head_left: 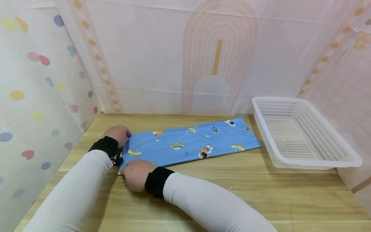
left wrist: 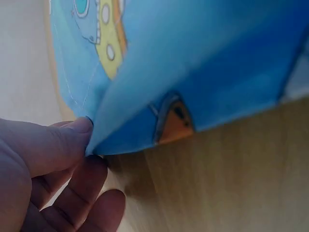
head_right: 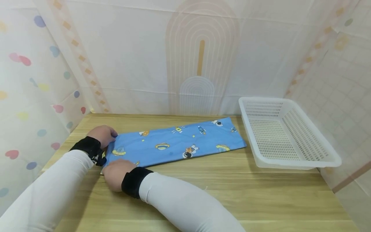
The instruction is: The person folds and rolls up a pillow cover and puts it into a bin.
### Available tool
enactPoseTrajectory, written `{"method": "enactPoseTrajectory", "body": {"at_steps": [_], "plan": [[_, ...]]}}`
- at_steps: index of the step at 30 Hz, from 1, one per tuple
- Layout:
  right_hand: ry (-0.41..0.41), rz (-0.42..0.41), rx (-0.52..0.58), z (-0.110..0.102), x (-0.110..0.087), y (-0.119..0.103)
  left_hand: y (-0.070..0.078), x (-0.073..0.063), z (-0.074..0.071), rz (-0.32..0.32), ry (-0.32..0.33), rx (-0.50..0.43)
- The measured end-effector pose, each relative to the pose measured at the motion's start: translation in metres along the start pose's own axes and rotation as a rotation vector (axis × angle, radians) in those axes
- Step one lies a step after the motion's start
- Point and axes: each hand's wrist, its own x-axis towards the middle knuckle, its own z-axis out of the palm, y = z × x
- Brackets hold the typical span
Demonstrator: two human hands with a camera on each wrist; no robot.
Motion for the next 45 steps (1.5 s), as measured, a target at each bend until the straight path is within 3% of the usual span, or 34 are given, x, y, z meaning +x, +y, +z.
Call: {"method": "enactPoseTrajectory", "body": {"at_steps": [7, 11, 15, 20, 30, 36, 45], "plan": [[-0.053, 0.002, -0.057, 0.003, 0.005, -0.008, 0.004, -0.002, -0.005, 0.001, -0.039, -0.046], [-0.113, -0.005, -0.084, 0.0, 0.006, -0.01, 0.003, -0.003, -0.005, -0.018, -0.047, -0.057], [-0.123, -0.035, -0.122, -0.003, 0.005, -0.012, -0.001, -0.003, -0.004, -0.02, -0.05, -0.074], [-0.092, -0.047, -0.096, 0.0, 0.008, -0.011, -0.003, -0.003, -0.003, -0.02, -0.05, -0.111], [-0.025, 0.012, 0.054, 0.006, 0.016, -0.005, -0.007, -0.004, -0.011, -0.001, -0.077, -0.164], [0.035, 0.056, 0.094, 0.002, 0.012, -0.002, -0.016, -0.001, -0.008, 0.024, -0.068, -0.173], [0.102, 0.098, 0.224, -0.003, 0.006, 0.004, -0.012, -0.003, -0.015, 0.068, -0.038, -0.216]]}}
